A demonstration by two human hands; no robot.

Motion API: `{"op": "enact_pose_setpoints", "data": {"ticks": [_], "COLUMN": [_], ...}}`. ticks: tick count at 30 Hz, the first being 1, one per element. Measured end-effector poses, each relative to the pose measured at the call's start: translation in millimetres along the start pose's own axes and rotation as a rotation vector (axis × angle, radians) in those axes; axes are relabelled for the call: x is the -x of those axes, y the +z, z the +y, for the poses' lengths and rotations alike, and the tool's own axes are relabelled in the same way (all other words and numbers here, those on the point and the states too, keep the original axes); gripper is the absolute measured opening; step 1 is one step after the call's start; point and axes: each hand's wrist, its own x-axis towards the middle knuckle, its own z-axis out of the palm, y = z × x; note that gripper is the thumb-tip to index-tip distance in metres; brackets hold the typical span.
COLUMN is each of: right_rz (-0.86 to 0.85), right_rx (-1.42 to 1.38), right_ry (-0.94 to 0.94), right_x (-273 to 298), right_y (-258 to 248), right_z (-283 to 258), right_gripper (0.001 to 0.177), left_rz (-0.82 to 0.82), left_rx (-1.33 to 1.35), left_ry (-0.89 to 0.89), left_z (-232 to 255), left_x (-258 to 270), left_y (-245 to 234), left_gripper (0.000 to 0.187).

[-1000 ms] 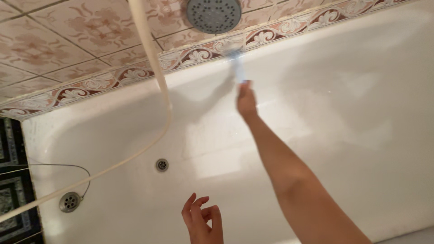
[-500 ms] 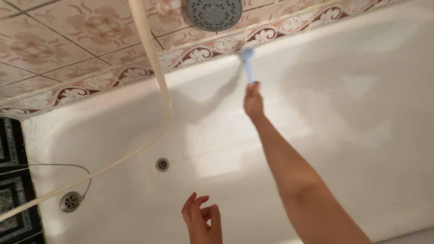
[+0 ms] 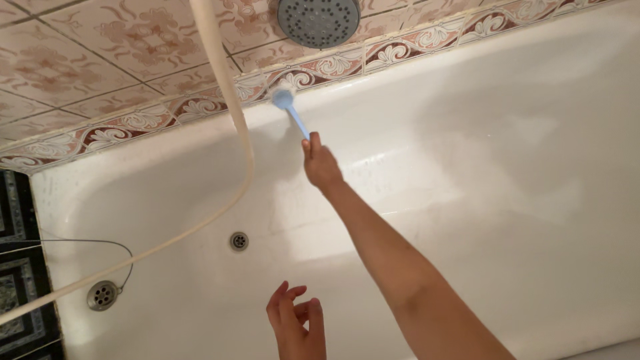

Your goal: The person cleans the interior and edges of a bathtub using a handheld cleaning brush.

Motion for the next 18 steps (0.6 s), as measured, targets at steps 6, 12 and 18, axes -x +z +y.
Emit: {"op": "enact_pose_setpoints", "data": {"ticks": [6,12,18], "right_rz": [0.273,0.302,0.178], "right_rx": [0.213,-0.051,0.162], "right_ry": [0.020,0.208,0.037], "right_x": [-13.7,-20.1,-3.3], "right_y": [-132.0,-199.1,-132.4], "right_z": [41.4,61.5,11.8], "right_gripper": [0.044,0.039,0.039], "left_rz": [0.000,-0.004,0.030], "left_rx": [0.000,0.046,0.080], "left_ry": [0.001,0.009,-0.004], "left_z": [24.4,29.4,42.6], "left_x": [-0.8,-2.0,-7.9], "left_y": [-2.9,-7.5,-11.6], "left_gripper": [0.035,0.035,0.035]}}
